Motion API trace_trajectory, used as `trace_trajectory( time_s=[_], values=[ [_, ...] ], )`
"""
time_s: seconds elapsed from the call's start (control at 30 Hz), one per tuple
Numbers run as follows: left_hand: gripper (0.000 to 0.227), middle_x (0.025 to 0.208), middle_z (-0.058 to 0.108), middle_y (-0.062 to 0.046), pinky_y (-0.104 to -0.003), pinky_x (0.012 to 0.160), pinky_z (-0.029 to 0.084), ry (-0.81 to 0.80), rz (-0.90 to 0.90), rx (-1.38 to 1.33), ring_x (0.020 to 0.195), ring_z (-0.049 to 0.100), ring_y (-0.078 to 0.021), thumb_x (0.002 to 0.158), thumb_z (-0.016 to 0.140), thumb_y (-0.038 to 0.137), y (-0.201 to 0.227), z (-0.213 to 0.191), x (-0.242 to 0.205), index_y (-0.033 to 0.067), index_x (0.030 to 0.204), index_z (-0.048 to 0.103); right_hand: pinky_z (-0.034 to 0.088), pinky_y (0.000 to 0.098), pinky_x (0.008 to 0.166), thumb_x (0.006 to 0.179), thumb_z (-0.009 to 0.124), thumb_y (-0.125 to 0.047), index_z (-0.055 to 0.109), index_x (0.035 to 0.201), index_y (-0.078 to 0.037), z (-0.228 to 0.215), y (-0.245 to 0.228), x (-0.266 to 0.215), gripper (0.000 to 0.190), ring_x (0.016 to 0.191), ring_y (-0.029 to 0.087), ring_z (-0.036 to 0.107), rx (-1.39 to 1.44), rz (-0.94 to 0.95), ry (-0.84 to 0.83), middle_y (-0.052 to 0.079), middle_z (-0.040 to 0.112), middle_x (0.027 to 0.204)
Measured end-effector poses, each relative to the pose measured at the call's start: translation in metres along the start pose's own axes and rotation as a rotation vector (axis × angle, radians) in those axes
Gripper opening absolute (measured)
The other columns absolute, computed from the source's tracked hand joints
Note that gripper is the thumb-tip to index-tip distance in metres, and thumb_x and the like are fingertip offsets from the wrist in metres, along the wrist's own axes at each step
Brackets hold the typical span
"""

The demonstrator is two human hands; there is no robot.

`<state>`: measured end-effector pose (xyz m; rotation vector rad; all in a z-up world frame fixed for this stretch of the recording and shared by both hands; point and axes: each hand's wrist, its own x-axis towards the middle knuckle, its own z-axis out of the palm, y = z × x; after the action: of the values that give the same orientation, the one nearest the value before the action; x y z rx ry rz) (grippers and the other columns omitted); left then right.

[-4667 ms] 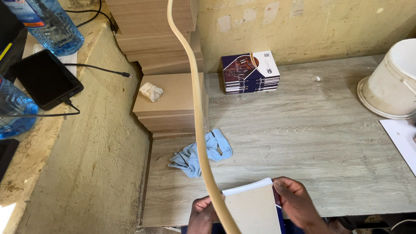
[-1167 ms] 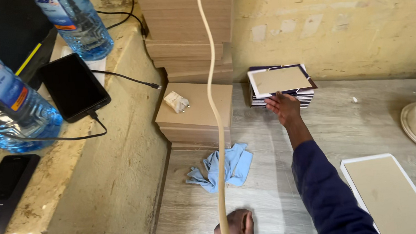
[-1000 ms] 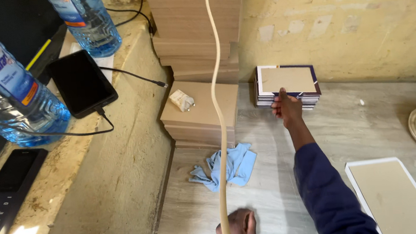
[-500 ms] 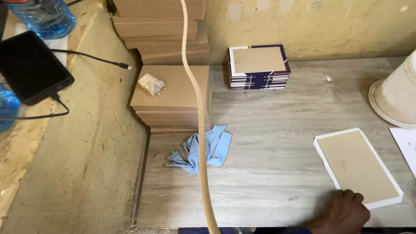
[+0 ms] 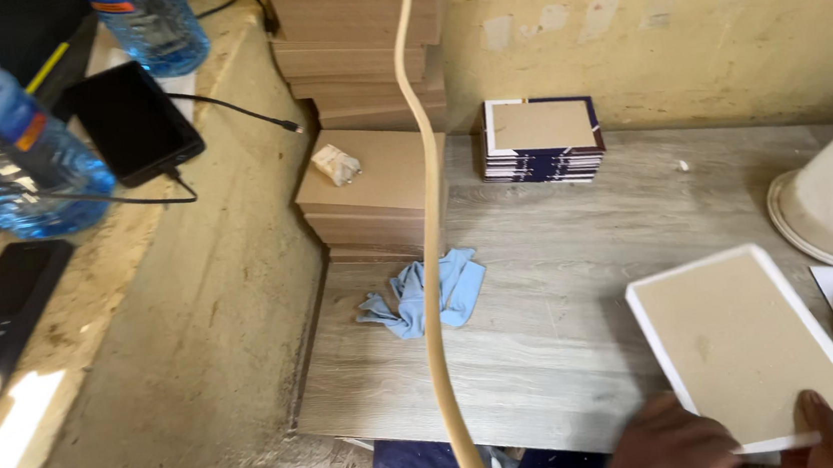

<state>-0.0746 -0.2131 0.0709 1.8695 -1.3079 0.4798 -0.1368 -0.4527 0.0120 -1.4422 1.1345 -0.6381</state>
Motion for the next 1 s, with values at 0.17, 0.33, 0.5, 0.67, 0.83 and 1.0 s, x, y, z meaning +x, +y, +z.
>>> trace_trajectory(
  time_s=[0.17,0.33,0.5,0.67,0.83,1.0],
  values=[
    [0.033,0.109,0.074,-0.003,-0.027,0.089,0.057,0.655,-0.9,-0.732,0.095,0.074,-0.0145,0.105,0.049,0.016,-0.11,-0.117,-0.112,0.0085,0.132,0.066,0.051,0.0651,0.095,0.098,0.066,0.009,0.063,0.131,0.02,0.029,-0.057,-0.018,0.035,0.107,0.055,0.065,-0.017,0.255,-0.51,0.039,0.069,0.126],
    [0.057,0.131,0.074,-0.004,-0.025,0.098,0.059,0.145,-1.066,-1.237,0.111,0.07,-0.01,0.083,0.078,0.003,-0.095,-0.225,-0.133,0.0087,0.137,0.065,0.059,0.0622,0.089,0.084,0.078,0.015,0.071,0.138,0.019,0.107,-0.058,-0.092,0.055,0.099,0.053,0.076,-0.208,0.356,-0.99,0.044,0.084,0.117],
    [0.045,0.084,0.05,0.012,-0.019,0.076,0.031,-0.36,-1.267,-0.509,0.086,0.048,-0.0041,0.068,0.093,0.044,-0.087,-0.249,-0.114,0.0183,0.082,0.06,0.044,0.0291,0.119,0.072,0.099,-0.021,0.07,0.152,-0.009,0.143,-0.009,-0.082,0.087,0.142,0.012,0.065,-0.623,0.135,-1.22,0.001,0.076,0.153],
    [0.082,0.132,0.074,-0.007,-0.046,0.094,0.051,-0.307,-1.13,-0.006,0.12,0.067,-0.0343,0.058,0.085,0.067,-0.157,-0.185,-0.123,0.0232,0.127,0.074,0.061,0.0396,0.068,0.079,0.095,-0.004,0.089,0.111,0.006,0.164,-0.047,-0.087,0.035,0.077,0.028,0.078,-0.433,-0.021,-1.097,0.02,0.09,0.093],
    [0.061,0.125,0.066,-0.008,-0.049,0.092,0.053,-0.272,-1.109,0.162,0.113,0.066,-0.0332,0.068,0.085,0.057,-0.194,-0.159,-0.095,0.0257,0.12,0.077,0.056,0.037,0.082,0.076,0.093,-0.033,0.087,0.109,-0.008,0.2,-0.065,-0.073,0.042,0.089,0.022,0.076,-0.653,-0.572,-0.945,0.007,0.088,0.095],
    [0.068,0.109,0.065,-0.01,-0.05,0.095,0.046,-0.298,-0.856,0.638,0.109,0.057,-0.0382,0.055,0.09,0.07,-0.193,-0.15,-0.073,0.025,0.105,0.079,0.046,0.0431,0.101,0.061,0.087,-0.076,0.078,0.101,-0.027,0.252,-0.032,-0.089,0.064,0.108,0.02,0.072,-0.772,-1.136,-0.79,-0.008,0.081,0.107]
  ],
)
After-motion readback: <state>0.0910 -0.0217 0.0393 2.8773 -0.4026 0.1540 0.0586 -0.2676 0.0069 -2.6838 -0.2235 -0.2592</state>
